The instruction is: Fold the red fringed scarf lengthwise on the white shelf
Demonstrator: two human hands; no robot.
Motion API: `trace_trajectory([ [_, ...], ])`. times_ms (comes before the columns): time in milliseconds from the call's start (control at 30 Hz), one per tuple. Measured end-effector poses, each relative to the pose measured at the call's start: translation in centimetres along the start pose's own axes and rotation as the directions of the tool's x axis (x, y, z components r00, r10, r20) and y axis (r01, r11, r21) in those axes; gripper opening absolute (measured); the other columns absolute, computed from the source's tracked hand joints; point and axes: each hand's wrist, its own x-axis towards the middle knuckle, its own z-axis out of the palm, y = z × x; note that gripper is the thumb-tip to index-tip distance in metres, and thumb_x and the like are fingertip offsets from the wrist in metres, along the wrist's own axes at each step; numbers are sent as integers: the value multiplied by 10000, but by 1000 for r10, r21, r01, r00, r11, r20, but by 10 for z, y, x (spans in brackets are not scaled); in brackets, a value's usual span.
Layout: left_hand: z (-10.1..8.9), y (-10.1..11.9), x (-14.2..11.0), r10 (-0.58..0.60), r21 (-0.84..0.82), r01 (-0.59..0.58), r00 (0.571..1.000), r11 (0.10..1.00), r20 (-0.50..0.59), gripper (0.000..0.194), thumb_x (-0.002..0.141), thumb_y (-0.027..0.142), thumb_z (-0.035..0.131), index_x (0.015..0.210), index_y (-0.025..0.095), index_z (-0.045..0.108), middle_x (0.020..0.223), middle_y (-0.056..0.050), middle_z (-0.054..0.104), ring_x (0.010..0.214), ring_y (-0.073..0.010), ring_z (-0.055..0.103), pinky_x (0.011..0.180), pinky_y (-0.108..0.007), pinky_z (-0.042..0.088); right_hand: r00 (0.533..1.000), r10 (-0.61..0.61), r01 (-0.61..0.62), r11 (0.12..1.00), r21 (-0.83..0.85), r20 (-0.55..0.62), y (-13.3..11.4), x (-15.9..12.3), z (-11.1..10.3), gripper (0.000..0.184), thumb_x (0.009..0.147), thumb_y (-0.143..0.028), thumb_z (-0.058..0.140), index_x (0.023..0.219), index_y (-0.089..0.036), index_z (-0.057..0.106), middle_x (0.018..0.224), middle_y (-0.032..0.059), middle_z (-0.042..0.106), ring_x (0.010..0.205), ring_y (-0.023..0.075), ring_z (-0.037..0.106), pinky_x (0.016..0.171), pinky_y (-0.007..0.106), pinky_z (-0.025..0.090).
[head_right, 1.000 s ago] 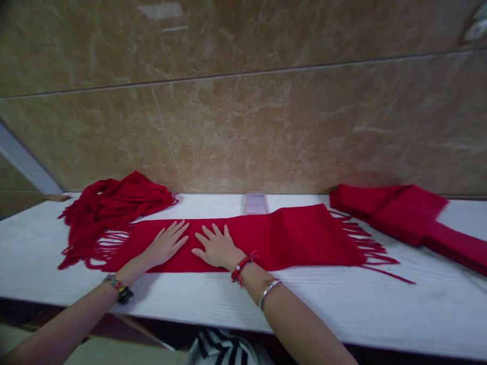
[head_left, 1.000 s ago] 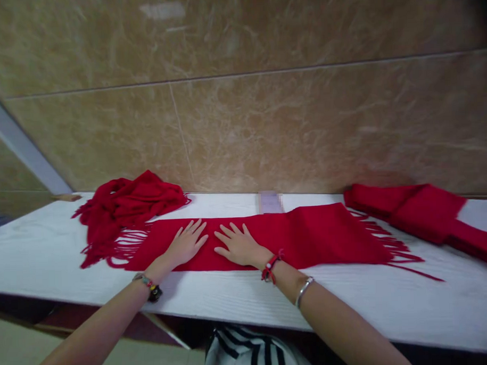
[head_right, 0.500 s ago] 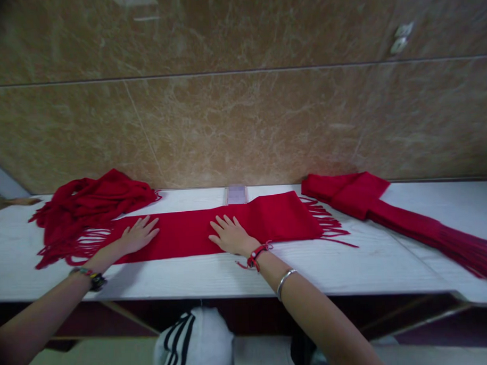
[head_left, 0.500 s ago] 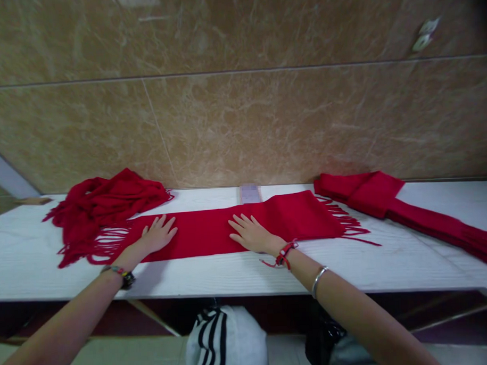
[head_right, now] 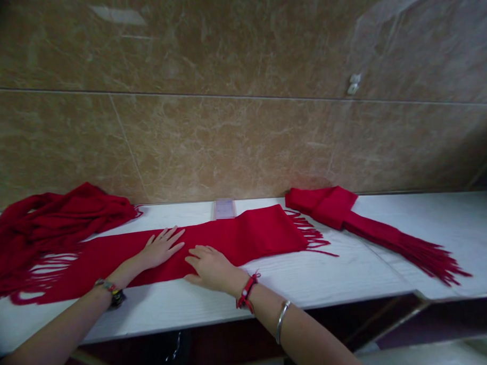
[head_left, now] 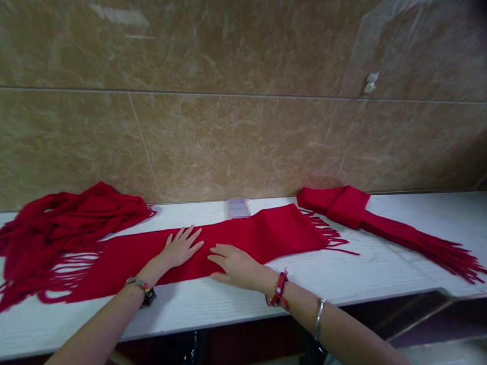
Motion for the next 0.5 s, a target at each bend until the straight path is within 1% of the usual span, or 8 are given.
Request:
trace_trajectory([
  [67,-4,-8,3,-25,-2,25,999,1000,21,578,846,564,234,1375,331,214,1475,-59,117,1326,-338,117,983,-599,168,998,-56,57,998,-23,5,-14,4,-1,327,849,-336,506,1099,-131,554,1169,96,560,1113,198,471,926,308,400],
  [133,-8,-20,8,-91,1,91,996,996,16,592,837,570,258,1370,314,246,1466,-92,156,1317,-360,135,971,-596,196,998,-67,68,994,-88,13,-25,8,-4,209,850,-239,509,1013,-125,572,1092,97,587,1027,187,515,820,284,458],
  [200,-12,-33,12,-135,-4,135,991,991,-12,597,832,561,281,1356,276,303,1444,-127,224,1306,-373,169,963,-594,210,997,-75,78,982,-171,24,-31,11,-8,120,838,-136,502,931,-112,574,1004,101,602,939,189,542,723,277,478],
  [233,-14,-39,14,-134,-10,134,991,991,-27,588,830,551,295,1340,261,340,1430,-137,257,1300,-376,185,961,-599,207,996,-86,92,974,-209,35,-33,13,-10,104,829,-99,497,903,-106,570,953,100,608,893,191,552,687,282,479],
  [300,-18,-47,20,-79,-23,78,996,997,-49,543,828,510,333,1289,237,424,1399,-140,323,1288,-358,228,971,-582,204,990,-118,134,956,-259,77,-36,16,-14,95,819,-63,489,871,-102,558,847,89,613,786,191,567,623,295,474],
  [333,-20,-49,23,-27,-32,26,998,999,-51,511,823,478,363,1257,227,462,1377,-132,361,1275,-331,267,987,-542,216,986,-133,155,950,-272,101,-38,17,-14,98,819,-56,482,869,-100,553,808,84,612,735,188,569,592,297,468],
  [433,-28,-47,38,159,-83,-162,987,983,-33,441,775,383,469,1166,193,547,1266,-101,491,1163,-225,422,984,-340,293,973,-187,220,931,-291,136,-46,21,-11,130,825,-39,452,909,-82,543,774,88,614,664,180,570,524,292,446],
  [500,-32,-43,50,249,-130,-249,968,960,-16,423,727,348,526,1111,180,582,1147,-81,573,1049,-196,496,915,-268,348,969,-207,239,919,-314,134,-51,24,-6,147,833,-45,441,943,-63,536,765,93,613,660,181,572,498,288,433],
])
